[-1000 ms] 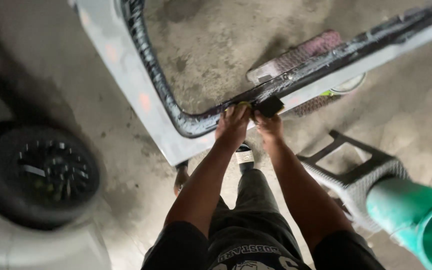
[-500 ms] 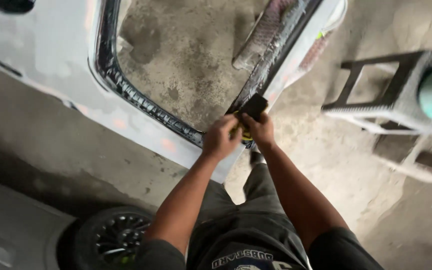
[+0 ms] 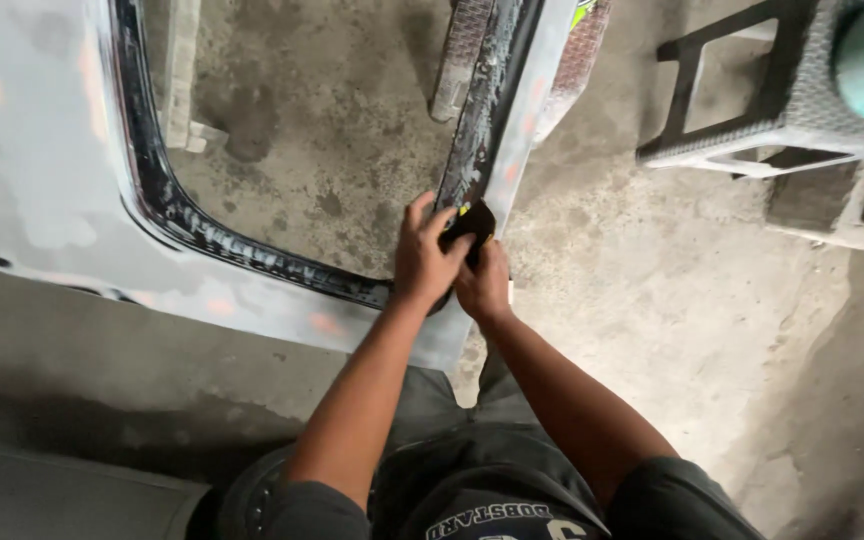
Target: The person scrubs the edges and surface of a white car door with a sanding block and a yellow cloth. They dip the cloth into a green bucket of water and continue scrubbing the door's surface and fuel cap area.
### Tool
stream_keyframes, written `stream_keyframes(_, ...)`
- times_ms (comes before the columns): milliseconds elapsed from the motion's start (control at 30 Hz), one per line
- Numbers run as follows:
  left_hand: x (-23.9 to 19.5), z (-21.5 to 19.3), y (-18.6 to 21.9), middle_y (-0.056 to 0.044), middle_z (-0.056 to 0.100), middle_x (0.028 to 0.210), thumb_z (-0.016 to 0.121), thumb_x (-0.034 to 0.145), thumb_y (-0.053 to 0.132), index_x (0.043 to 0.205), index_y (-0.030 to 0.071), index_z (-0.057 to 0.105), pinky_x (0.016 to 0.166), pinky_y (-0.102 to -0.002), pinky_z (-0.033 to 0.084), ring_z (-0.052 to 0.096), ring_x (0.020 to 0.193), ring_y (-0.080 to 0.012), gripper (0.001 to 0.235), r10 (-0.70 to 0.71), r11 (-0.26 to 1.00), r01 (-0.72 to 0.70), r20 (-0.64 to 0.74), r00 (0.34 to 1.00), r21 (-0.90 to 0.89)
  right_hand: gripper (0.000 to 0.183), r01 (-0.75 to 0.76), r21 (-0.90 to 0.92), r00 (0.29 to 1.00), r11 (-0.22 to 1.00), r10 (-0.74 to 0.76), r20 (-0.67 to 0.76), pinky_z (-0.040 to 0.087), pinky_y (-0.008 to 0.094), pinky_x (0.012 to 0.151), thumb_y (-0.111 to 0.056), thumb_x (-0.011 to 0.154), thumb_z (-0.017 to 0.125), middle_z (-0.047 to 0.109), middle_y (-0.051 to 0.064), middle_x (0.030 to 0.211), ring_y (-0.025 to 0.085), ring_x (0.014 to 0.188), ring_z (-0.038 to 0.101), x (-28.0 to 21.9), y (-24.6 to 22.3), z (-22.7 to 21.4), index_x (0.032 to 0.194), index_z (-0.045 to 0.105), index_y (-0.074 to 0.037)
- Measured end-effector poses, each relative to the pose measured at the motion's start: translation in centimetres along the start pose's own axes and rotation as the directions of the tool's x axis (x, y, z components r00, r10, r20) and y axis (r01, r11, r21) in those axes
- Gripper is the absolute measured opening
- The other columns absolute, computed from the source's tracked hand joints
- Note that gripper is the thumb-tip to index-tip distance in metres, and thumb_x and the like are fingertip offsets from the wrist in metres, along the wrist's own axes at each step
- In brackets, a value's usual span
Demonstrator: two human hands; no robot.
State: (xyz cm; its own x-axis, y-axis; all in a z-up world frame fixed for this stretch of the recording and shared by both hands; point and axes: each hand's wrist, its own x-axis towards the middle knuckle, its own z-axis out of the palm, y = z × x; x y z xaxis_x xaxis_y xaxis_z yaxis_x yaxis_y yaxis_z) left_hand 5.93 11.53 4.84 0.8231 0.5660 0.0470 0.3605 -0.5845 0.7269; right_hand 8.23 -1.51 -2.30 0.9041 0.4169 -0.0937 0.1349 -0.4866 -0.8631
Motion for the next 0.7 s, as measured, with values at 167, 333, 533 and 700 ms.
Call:
stream_keyframes(167,0.4,-0.4,1.7,-0.02,0.06,0.134,0.08,0.082,0.032,0.123,0.0,0.065,0.103,-0.048,0.049,0.058,0.121,-0.0407,0.054,0.156,0.981,-0.145,0.071,0.985,-0.13,0.047,-0.055,-0.121,0.997,0.991,0.048,-0.055,0.043,0.055,0.088,-0.029,0.086,0.074,0.061,0.022,0.107,0.045,0.104,0.054,0.4,-0.4,1.5,0.121,0.059,-0.002)
stream_keyframes(333,0.9,0.1,0.4,-0.019,0.064,0.125,0.076,0.086,0.031,0.119,-0.002,0.066,0.098,-0.05,0.049,0.059,0.114,-0.0411,0.048,0.179,0.98,-0.157,0.197,0.964,-0.122,0.046,-0.144,-0.232,0.988,0.962,0.126,-0.09,0.042,0.054,0.09,-0.033,0.085,0.076,0.062,0.02,0.111,0.044,0.11,0.054,-1.1,-1.2,2.7,0.118,0.06,-0.006)
stream_keyframes(533,4.0,1.5,-2.9,-0.018,0.071,0.107,0.059,0.1,0.025,0.096,0.005,0.065,0.088,-0.049,0.054,0.068,0.101,-0.04,0.021,-0.042,0.999,0.037,0.396,0.917,0.019,0.063,0.025,-0.194,0.984,0.981,-0.059,-0.169,0.039,0.053,0.108,-0.025,0.084,0.073,0.055,0.018,0.141,0.042,0.128,0.05,-4.4,-7.4,1.3,0.141,0.052,-0.005)
stream_keyframes(700,5.1,0.0,-5.4,-0.021,0.067,0.111,0.061,0.1,0.014,0.117,0.002,0.057,0.084,-0.05,0.053,0.066,0.102,-0.043,0.021,-0.007,1.0,0.01,0.19,0.982,-0.018,0.05,0.047,-0.33,0.993,0.943,-0.081,-0.09,0.037,0.051,0.114,-0.02,0.096,0.067,0.053,0.012,0.152,0.038,0.138,0.047,-5.9,-6.3,1.8,0.144,0.056,-0.011)
